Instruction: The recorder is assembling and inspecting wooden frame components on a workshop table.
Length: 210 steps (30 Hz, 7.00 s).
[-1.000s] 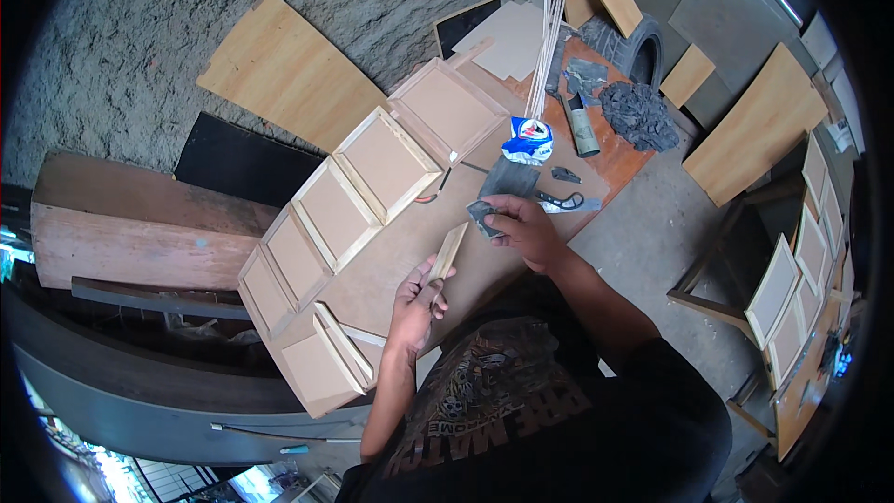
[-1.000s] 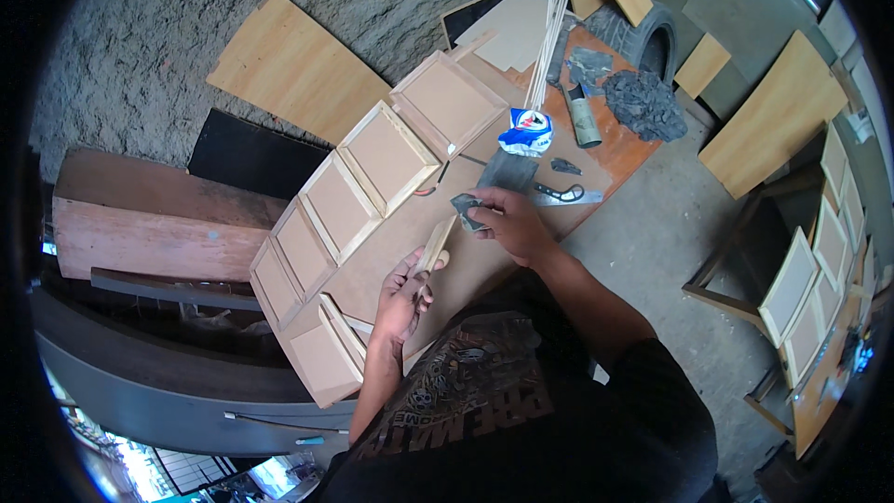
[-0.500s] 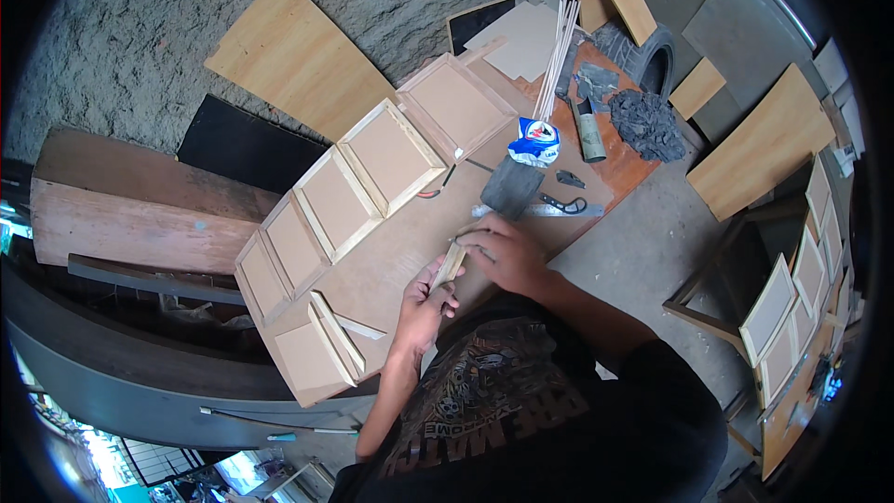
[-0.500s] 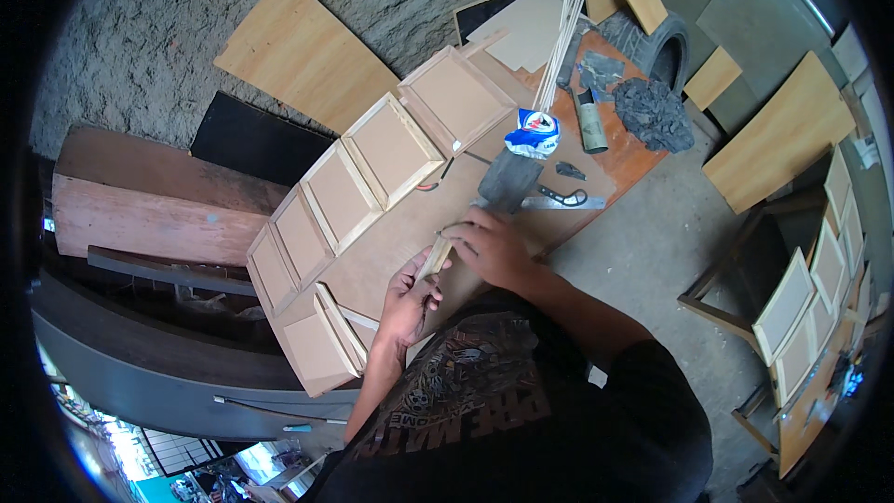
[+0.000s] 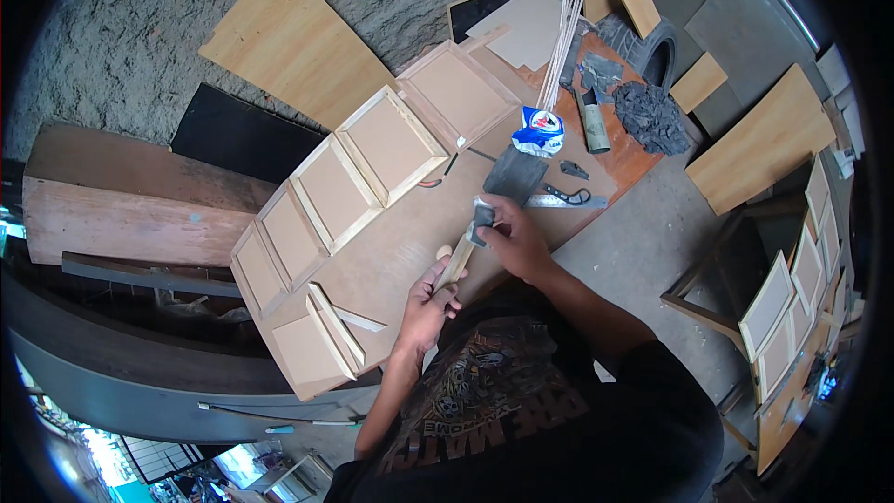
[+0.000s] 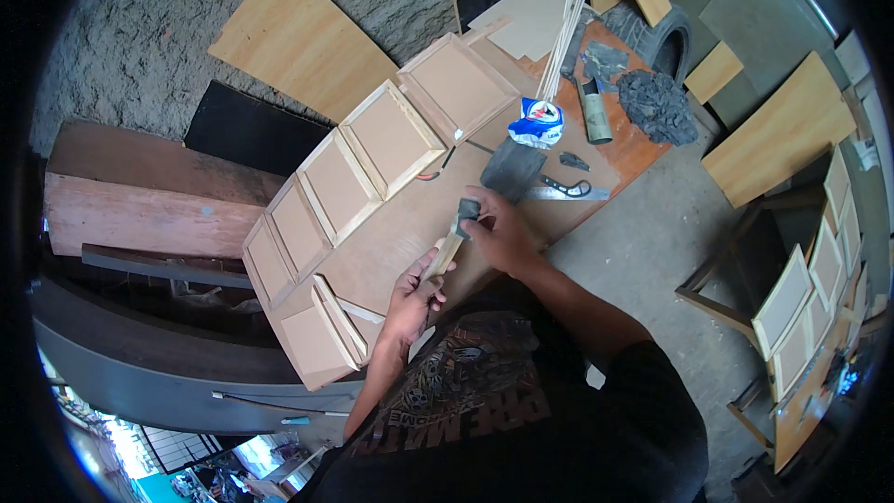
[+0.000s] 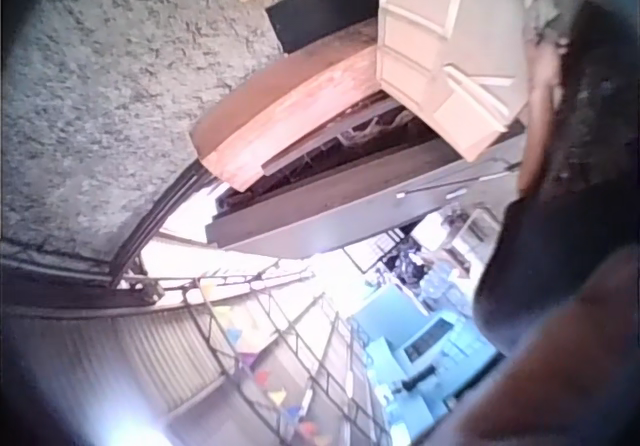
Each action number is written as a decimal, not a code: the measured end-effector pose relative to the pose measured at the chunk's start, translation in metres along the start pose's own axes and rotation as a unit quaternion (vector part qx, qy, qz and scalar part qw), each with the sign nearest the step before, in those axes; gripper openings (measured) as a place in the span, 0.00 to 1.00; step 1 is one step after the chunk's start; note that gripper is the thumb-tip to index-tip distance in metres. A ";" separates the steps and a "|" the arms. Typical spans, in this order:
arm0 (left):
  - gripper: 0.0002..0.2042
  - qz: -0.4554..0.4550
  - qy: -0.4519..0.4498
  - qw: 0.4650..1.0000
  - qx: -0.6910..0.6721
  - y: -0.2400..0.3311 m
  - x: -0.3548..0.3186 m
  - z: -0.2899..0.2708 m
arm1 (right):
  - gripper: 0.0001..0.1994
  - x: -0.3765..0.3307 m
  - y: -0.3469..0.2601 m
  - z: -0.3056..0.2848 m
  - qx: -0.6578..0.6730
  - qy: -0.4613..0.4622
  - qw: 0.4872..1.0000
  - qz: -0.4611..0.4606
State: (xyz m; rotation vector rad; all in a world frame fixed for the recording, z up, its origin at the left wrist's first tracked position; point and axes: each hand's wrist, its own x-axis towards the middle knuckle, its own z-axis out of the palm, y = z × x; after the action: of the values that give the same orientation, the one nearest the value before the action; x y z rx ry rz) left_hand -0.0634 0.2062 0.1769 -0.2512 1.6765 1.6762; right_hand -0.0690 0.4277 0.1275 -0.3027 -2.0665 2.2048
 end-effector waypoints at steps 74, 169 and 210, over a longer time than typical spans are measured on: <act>0.07 0.070 0.174 0.981 0.056 -0.186 -0.021 -0.188 | 0.46 0.158 0.075 0.046 -0.506 0.067 0.858 0.052; 0.13 0.035 0.192 0.964 0.183 -0.173 -0.004 -0.200 | 0.46 0.183 0.080 0.055 -0.533 0.057 0.837 0.106; 0.10 0.061 0.193 0.964 0.171 -0.178 -0.002 -0.200 | 0.23 0.137 0.076 -0.029 -0.514 0.304 0.798 -0.078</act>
State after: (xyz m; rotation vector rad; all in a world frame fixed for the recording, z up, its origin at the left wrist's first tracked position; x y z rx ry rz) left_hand -0.0241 -0.0021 0.0131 -0.3266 2.2819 1.4524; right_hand -0.1915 0.4791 0.0403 -0.7431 -2.4653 0.5306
